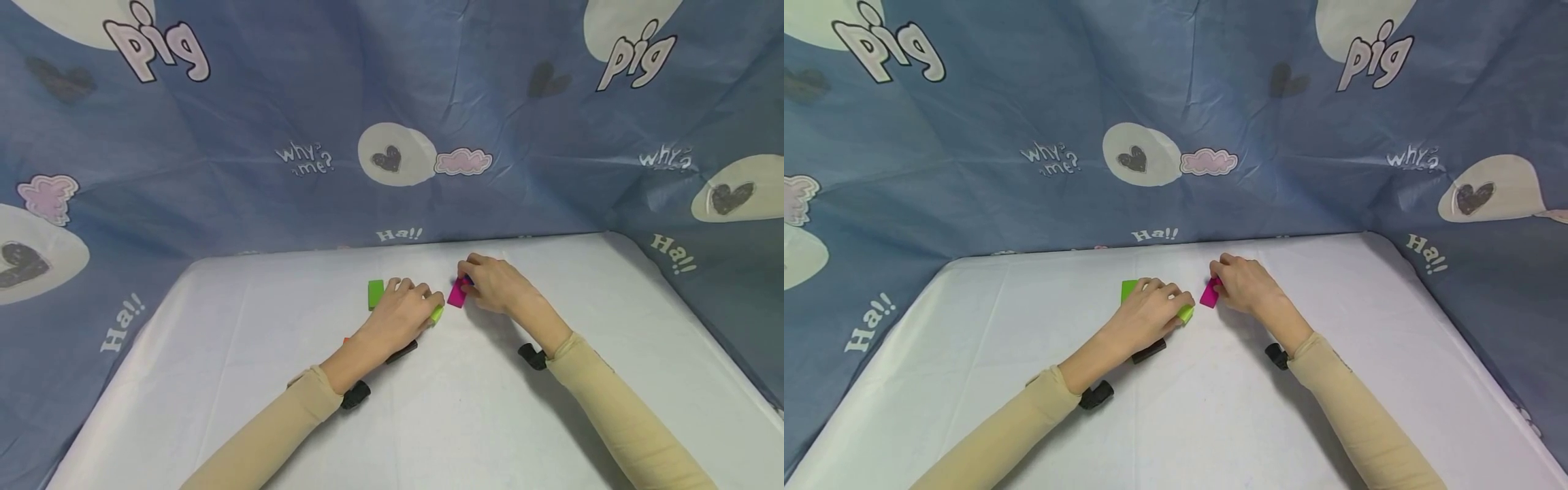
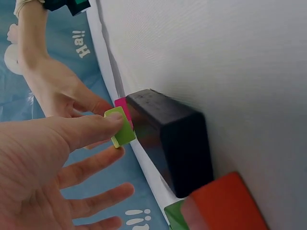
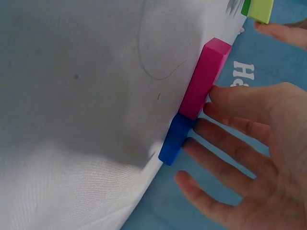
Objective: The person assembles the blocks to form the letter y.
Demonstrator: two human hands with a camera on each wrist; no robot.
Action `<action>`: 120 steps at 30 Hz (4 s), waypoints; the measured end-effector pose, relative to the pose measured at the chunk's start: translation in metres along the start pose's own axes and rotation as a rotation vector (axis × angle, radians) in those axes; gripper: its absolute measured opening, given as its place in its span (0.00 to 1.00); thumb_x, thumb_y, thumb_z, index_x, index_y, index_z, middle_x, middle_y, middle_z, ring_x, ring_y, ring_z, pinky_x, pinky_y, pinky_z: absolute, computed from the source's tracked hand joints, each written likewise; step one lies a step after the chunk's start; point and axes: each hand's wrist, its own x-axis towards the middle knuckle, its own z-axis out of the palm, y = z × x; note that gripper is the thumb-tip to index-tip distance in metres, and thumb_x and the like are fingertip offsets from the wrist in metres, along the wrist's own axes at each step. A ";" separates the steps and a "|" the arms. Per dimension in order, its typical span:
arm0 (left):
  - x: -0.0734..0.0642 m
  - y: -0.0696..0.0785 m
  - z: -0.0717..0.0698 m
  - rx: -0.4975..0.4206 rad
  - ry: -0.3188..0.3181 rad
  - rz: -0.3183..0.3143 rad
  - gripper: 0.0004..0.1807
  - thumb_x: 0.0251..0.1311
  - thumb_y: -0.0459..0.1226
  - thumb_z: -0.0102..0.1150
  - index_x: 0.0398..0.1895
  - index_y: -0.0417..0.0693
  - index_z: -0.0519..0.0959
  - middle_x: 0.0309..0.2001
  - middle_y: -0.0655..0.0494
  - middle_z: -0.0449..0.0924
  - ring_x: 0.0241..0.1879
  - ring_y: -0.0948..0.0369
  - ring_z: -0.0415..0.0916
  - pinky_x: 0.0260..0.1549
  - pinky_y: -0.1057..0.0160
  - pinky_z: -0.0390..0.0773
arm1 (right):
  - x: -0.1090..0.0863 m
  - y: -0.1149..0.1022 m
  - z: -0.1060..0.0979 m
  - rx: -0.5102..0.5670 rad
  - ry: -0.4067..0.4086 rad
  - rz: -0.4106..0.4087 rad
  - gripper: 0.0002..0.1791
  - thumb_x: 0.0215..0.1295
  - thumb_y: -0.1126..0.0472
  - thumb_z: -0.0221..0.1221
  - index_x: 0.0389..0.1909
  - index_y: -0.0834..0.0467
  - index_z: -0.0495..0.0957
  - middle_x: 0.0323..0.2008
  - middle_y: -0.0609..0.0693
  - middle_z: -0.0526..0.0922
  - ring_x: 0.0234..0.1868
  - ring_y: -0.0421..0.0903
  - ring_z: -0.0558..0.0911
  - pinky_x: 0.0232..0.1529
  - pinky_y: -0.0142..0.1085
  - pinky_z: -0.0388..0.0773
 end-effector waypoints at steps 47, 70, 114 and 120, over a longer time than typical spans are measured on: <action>0.022 0.004 0.009 0.034 -0.045 -0.021 0.06 0.76 0.41 0.64 0.51 0.55 0.84 0.44 0.59 0.87 0.39 0.52 0.81 0.52 0.50 0.81 | -0.003 0.000 0.001 0.011 0.027 -0.004 0.08 0.68 0.64 0.70 0.45 0.57 0.84 0.41 0.52 0.83 0.34 0.49 0.82 0.41 0.46 0.84; 0.024 0.002 0.013 0.031 -0.038 -0.020 0.06 0.77 0.42 0.63 0.52 0.56 0.82 0.43 0.59 0.87 0.39 0.52 0.81 0.46 0.52 0.80 | -0.003 0.001 0.002 0.016 0.017 -0.002 0.09 0.67 0.64 0.71 0.46 0.57 0.84 0.42 0.53 0.83 0.34 0.49 0.81 0.41 0.46 0.85; 0.024 0.005 0.015 0.013 -0.006 -0.007 0.06 0.77 0.43 0.63 0.52 0.58 0.82 0.41 0.60 0.88 0.39 0.52 0.82 0.52 0.49 0.81 | -0.007 -0.002 0.001 -0.042 0.018 0.032 0.09 0.70 0.60 0.70 0.48 0.55 0.85 0.46 0.51 0.85 0.47 0.53 0.87 0.51 0.63 0.82; 0.025 0.006 0.016 0.004 -0.012 -0.010 0.06 0.77 0.43 0.64 0.52 0.58 0.82 0.41 0.60 0.88 0.40 0.52 0.82 0.54 0.48 0.81 | -0.006 -0.002 0.002 -0.048 0.025 0.018 0.08 0.69 0.61 0.70 0.46 0.55 0.84 0.45 0.52 0.85 0.45 0.52 0.86 0.48 0.62 0.83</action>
